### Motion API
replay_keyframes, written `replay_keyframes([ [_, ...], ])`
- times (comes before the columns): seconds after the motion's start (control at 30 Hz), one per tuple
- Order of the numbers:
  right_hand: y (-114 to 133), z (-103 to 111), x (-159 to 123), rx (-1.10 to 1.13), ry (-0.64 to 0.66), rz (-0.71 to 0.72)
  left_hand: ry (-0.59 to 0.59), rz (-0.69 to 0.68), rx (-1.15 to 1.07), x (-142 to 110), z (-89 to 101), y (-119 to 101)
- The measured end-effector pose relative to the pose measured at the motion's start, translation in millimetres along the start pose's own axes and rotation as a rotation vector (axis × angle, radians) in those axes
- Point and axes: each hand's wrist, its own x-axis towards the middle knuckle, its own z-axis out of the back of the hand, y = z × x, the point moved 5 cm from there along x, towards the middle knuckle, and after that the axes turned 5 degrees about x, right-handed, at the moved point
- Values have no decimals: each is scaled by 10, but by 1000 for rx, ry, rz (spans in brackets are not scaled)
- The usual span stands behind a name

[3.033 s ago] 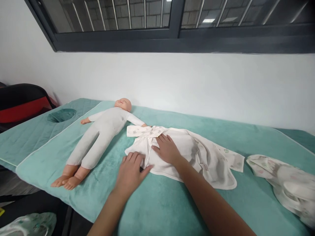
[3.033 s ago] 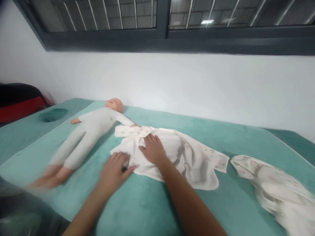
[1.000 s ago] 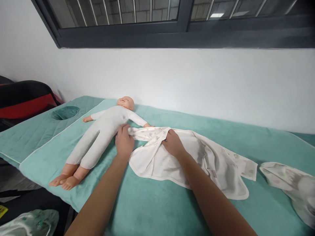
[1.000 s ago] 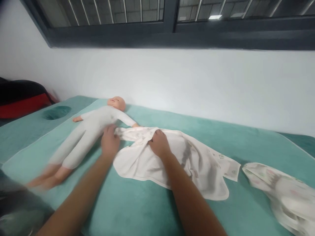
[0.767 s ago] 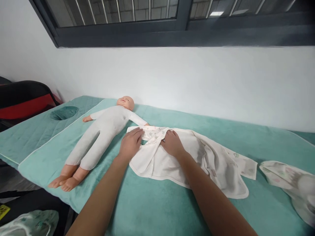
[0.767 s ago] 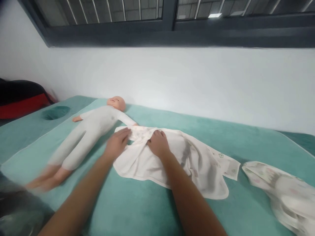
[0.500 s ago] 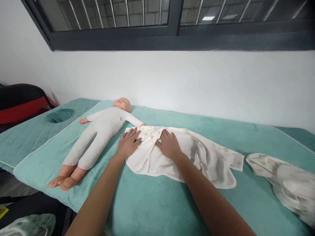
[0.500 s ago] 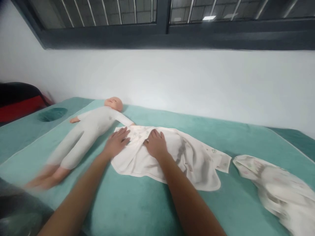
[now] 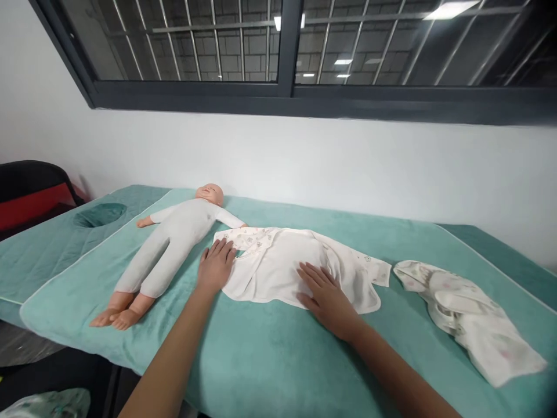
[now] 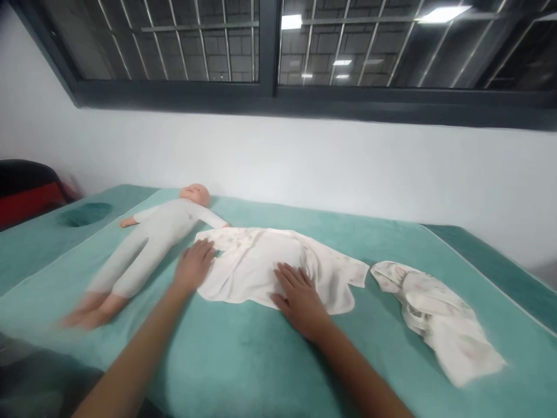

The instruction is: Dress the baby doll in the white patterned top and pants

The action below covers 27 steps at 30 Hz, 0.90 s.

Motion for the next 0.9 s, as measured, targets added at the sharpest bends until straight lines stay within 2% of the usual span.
replay_keyframes([
  [0.1, -156, 198, -491, -48, -103, 7, -108, -44, -23, -111, 101, -37],
  [0.17, -316, 302, -738, -103, -137, 11, -205, -142, -52, -226, 205, -135],
  [0.23, -446, 373, -886, -141, -141, 50, -284, -287, -90, -390, 302, -332],
  [0.3, -513, 414, -932, -162, -129, 102, -310, -438, -144, -590, 355, -626],
  [0.37, -520, 434, -904, -183, -117, 141, -283, -577, -212, -786, 352, -990],
  [0.43, -501, 456, -851, -207, -123, 140, -142, -679, -251, -921, 268, -1357],
  [0.53, -482, 515, -826, -222, -164, 99, 5, -709, -282, -977, 151, -1707],
  [0.6, -475, 555, -857, -211, -172, 92, 81, -679, -310, -949, 95, -1779],
  [0.7, -470, 590, -908, -186, -143, 91, 156, -685, -363, -938, 62, -1765],
  [0.9, -475, 598, -891, -130, -114, 87, 160, -661, -496, -979, 84, -1679],
])
